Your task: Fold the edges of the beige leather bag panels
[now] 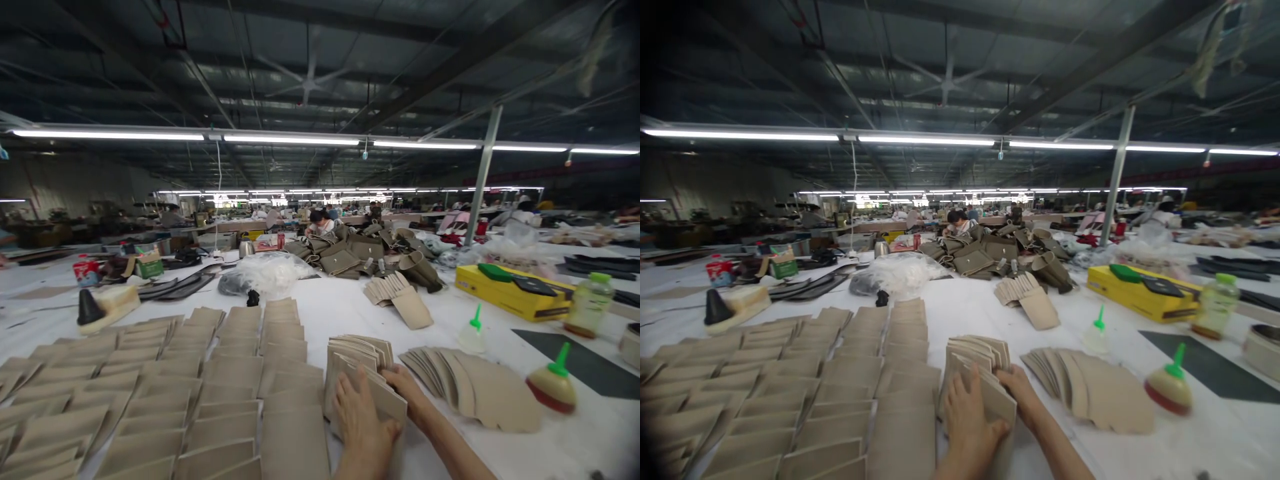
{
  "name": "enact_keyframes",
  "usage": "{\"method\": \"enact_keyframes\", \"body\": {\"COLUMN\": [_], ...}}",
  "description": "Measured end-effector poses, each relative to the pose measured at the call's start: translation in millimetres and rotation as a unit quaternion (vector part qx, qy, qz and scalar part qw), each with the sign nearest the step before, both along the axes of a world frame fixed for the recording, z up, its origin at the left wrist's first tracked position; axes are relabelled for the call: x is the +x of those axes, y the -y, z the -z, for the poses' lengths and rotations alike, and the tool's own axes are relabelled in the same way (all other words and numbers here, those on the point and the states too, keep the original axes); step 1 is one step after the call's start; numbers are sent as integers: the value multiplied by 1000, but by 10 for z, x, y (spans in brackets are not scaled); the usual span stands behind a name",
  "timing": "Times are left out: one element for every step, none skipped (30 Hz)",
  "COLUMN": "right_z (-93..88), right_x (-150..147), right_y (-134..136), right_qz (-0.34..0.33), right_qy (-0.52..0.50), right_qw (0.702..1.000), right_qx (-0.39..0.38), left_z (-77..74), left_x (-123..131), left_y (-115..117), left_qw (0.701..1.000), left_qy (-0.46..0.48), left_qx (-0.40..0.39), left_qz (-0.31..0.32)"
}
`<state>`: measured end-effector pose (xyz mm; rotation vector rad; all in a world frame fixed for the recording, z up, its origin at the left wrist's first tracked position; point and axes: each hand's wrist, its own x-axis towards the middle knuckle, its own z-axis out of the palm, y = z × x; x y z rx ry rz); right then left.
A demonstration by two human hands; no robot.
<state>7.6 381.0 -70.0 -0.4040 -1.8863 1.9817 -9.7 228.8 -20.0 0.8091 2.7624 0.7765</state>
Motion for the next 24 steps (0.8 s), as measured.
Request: {"method": "enact_keyframes", "body": {"right_z": [-8,-12,-13,-12,-13,-16,-21,-27,-34,-39,-41,-38,-32,-22,-13,-9,-13,-28,-56,-96,-147,-204,-262,-318], "right_x": [126,246,355,447,518,565,589,591,574,543,505,466,435,417,419,445,497,576,681,806,945,1089,1230,1357], "right_y": [11,31,59,95,139,188,239,290,336,375,401,415,414,400,376,347,321,306,311,343,409,509,642,802], "right_qz": [-2,-3,-2,0,4,9,13,18,22,27,34,43,53,65,80,98,120,144,168,186,195,189,168,132], "right_qy": [1,3,6,10,14,16,16,14,11,7,4,3,5,8,14,19,24,26,28,27,25,23,21,22], "right_qw": [1000,1000,1000,1000,1000,1000,1000,1000,1000,1000,999,999,998,998,996,995,992,988,983,978,975,974,975,977], "right_qx": [0,-2,-5,-8,-11,-11,-10,-6,-1,5,11,17,20,23,25,30,38,50,68,87,106,125,145,168], "left_z": [9,21,34,49,63,77,90,102,111,117,118,114,104,88,66,41,14,-12,-34,-50,-58,-60,-56,-46], "left_x": [111,218,316,399,463,508,535,546,544,532,514,492,470,448,428,411,398,388,381,378,379,385,395,411], "left_y": [34,81,139,206,280,357,435,509,579,642,698,749,797,845,896,953,1018,1092,1175,1267,1366,1471,1581,1694], "left_qw": [1000,1000,1000,1000,1000,1000,1000,1000,999,998,997,996,993,990,986,979,970,959,946,932,917,899,878,853], "left_qy": [-7,-14,-20,-21,-19,-13,-5,6,18,28,36,47,59,73,90,108,127,144,160,177,199,228,265,307], "left_qx": [4,7,8,6,5,9,16,25,36,51,66,81,99,119,142,171,206,245,282,315,346,372,396,418], "left_qz": [0,1,2,5,8,11,12,12,13,11,7,3,-2,-10,-17,-19,-16,-9,1,14,27,35,41,47]}}
